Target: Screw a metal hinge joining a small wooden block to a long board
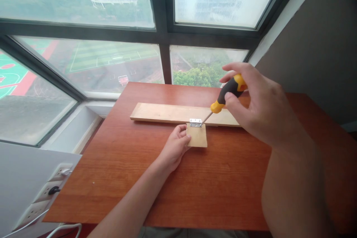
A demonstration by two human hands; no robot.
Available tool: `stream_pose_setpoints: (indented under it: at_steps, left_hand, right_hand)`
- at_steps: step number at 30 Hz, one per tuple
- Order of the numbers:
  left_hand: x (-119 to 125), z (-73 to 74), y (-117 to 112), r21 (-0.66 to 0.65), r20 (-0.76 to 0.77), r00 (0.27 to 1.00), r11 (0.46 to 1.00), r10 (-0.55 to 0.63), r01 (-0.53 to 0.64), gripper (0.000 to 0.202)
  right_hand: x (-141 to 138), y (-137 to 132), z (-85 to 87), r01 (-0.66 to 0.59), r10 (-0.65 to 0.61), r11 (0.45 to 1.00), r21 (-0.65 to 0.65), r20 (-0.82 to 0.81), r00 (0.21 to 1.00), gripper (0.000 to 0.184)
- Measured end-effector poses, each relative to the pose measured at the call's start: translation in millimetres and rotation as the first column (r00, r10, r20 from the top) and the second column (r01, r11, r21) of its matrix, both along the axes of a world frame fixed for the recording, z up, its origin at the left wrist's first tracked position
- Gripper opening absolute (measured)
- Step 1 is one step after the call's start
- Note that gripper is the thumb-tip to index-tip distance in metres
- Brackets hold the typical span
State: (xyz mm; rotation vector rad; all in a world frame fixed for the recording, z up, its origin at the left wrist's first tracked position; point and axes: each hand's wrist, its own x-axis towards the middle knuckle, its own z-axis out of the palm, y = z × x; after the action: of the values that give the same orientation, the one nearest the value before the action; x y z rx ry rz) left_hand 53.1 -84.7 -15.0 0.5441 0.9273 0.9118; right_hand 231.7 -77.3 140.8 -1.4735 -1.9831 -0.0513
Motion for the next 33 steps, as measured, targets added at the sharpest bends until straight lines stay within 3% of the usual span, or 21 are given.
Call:
stream_pose_setpoints:
  at_steps: [3,8,14,22,33]
  left_hand:
    - [-0.2,-1.1,0.0,0.002,-0.003,1.000,1.000,-0.004,0.004,0.032]
    - [0.0,0.2,-0.7,-0.004,-0.003,1.000,1.000,0.006,-0.006,0.033]
    - [1.1,2.7,-0.6,-0.012,0.000,1.000,1.000,0.014,-0.014,0.034]
    - [1.0,3.3,-1.0,-0.007,-0.001,1.000,1.000,0.017,-0.017,0.035]
    - [0.3,3.0,-1.4,-0.001,0.007,1.000,1.000,0.020,-0.020,0.036]
  right_hand:
    - [2.3,-1.0,0.8,-0.079,0.079,0.997,-0.013,-0.027,0.997,0.050]
    - [1.9,4.1,-4.1,0.055,-0.057,0.997,0.047,0.037,0.998,0.042]
    - [0.2,2.4,-3.5,-0.055,0.056,0.998,0.008,-0.015,0.998,0.054]
    - [1.1,6.6,-6.4,0.048,-0.049,0.999,0.024,0.022,0.999,0.046]
    - [1.6,6.5,-5.3,0.049,-0.050,0.998,0.028,0.046,0.998,0.045]
